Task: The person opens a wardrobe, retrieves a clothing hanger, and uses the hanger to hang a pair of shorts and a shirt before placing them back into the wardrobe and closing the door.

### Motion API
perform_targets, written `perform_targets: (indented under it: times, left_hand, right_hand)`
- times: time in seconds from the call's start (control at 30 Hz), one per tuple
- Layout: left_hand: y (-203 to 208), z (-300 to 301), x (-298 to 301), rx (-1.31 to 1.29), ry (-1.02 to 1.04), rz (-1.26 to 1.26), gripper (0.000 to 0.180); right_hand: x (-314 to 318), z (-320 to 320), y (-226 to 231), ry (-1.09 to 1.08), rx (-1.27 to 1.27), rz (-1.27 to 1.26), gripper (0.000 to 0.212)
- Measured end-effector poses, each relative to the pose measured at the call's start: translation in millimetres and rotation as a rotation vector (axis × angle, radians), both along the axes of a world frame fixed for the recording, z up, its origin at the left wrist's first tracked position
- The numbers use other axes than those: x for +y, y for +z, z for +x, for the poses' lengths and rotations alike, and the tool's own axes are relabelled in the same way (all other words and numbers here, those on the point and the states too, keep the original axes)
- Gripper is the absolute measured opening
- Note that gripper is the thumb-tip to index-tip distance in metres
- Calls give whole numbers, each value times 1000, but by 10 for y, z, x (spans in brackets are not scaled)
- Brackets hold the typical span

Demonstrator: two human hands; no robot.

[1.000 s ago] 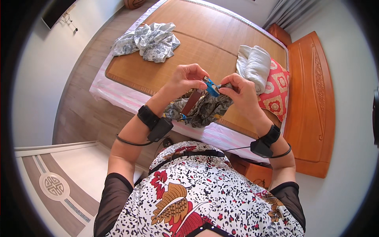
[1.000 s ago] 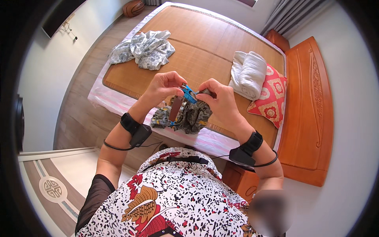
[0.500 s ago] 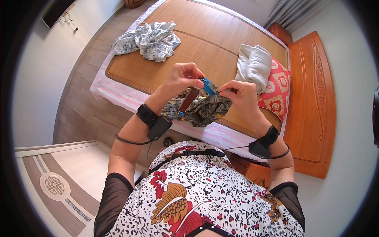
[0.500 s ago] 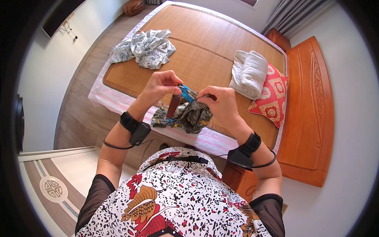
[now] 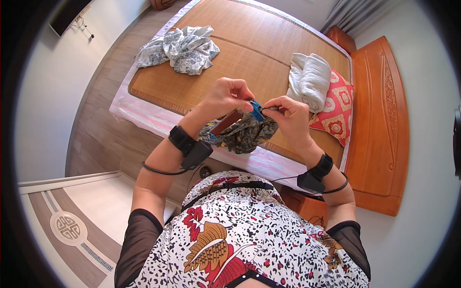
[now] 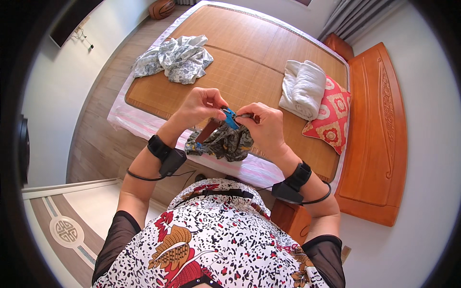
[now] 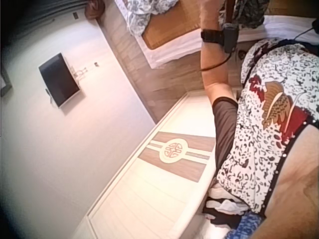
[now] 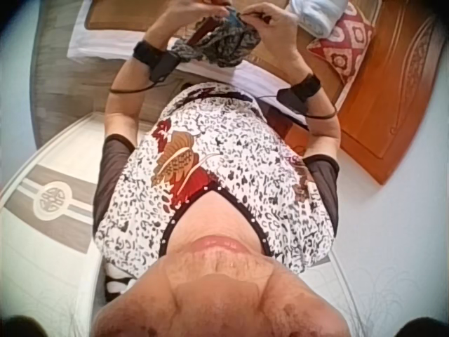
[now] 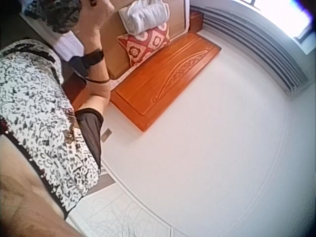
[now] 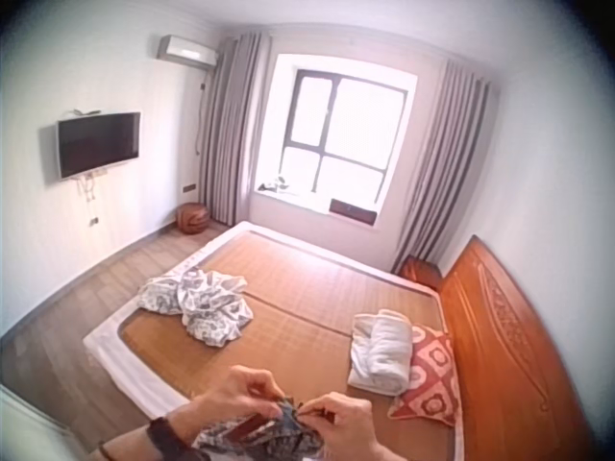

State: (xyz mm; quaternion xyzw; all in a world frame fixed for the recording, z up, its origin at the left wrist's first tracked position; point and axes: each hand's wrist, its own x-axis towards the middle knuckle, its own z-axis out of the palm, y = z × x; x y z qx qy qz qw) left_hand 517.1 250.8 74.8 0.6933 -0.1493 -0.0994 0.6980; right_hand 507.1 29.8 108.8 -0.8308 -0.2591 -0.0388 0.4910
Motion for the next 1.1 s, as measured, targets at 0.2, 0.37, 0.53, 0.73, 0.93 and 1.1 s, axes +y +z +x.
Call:
perform_targets:
  times: [0.2,0.37,0.53,0.73,0.93,1.1]
  left_hand:
    - [62,-5,-53,-70,-17,39,23]
    - [36,14,-84,-59,-64,102,28]
    - [57,56,-121,-183,-75,130,41]
    - [250,-37,-27,-625,354,196,66]
    - [-12,-492,372,64,114,130,41]
    - [42,-479,511,274,334,-599,47]
  right_hand:
    - [-24,70,-114,-41,145,177,24]
    - [-3,137,-155,67,184,5,34]
    - [139,100,-101,127,132,-426,33]
    - [180,83,-74,38,25,-204,23]
    - [229,103,12,-81,15,-8,17]
    - [578,-25,76,17,-132,127,16]
